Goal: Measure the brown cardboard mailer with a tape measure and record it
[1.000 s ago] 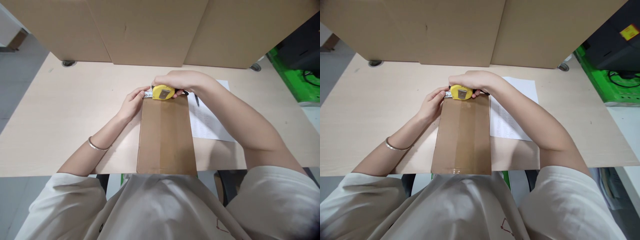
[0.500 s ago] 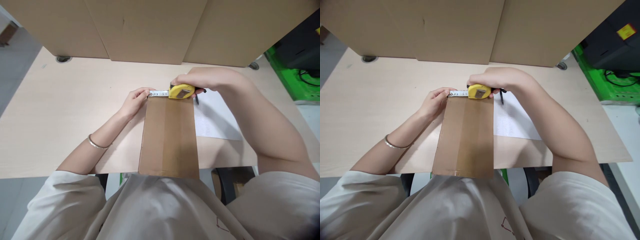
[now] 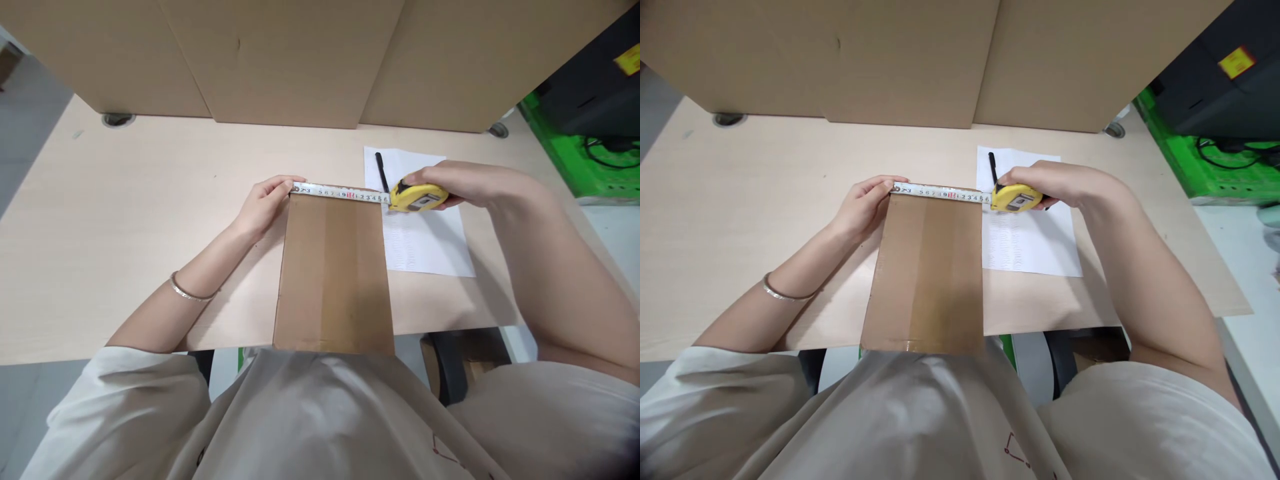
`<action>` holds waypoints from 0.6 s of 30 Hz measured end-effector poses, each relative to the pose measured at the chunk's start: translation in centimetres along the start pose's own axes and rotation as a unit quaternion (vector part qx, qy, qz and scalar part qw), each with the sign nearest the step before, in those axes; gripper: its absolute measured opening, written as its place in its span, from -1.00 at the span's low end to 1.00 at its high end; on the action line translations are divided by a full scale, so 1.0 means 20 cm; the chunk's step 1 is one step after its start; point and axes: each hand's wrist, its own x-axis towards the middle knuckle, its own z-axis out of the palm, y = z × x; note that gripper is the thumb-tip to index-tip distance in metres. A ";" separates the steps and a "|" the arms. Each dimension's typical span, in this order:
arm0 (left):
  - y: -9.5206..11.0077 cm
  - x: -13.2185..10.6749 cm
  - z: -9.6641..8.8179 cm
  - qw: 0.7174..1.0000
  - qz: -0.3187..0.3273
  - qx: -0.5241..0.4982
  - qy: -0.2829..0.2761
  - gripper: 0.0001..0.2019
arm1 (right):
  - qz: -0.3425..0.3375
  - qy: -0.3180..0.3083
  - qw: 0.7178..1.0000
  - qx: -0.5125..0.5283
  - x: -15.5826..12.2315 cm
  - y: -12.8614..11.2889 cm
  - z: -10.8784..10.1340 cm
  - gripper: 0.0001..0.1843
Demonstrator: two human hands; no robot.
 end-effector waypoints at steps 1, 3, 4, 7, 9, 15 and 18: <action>0.00 0.00 0.00 1.000 0.001 0.001 0.002 -0.56 | 0.004 -0.007 1.000 0.015 0.00 -0.02 0.02 -0.66; 0.00 -0.01 -0.01 1.000 0.000 0.004 0.008 -0.56 | -0.004 -0.007 1.000 0.022 0.02 -0.07 0.04 -0.66; 0.01 -0.01 -0.02 1.000 -0.002 0.006 0.011 -0.56 | -0.007 -0.006 1.000 0.023 0.03 -0.10 0.04 -0.65; 0.03 -0.03 -0.03 1.000 -0.007 0.008 0.023 -0.57 | -0.016 -0.004 1.000 0.023 0.06 -0.15 0.04 -0.64; 0.03 -0.04 -0.03 1.000 -0.007 0.002 0.028 -0.57 | -0.027 -0.001 0.999 0.026 0.08 -0.17 0.04 -0.63; 0.01 -0.06 -0.03 0.999 0.006 -0.012 0.039 -0.54 | -0.037 -0.014 0.999 0.030 0.13 -0.19 0.03 -0.67; 0.01 -0.06 -0.03 0.999 0.005 -0.016 0.037 -0.55 | -0.025 -0.018 0.999 0.037 0.14 -0.20 0.03 -0.70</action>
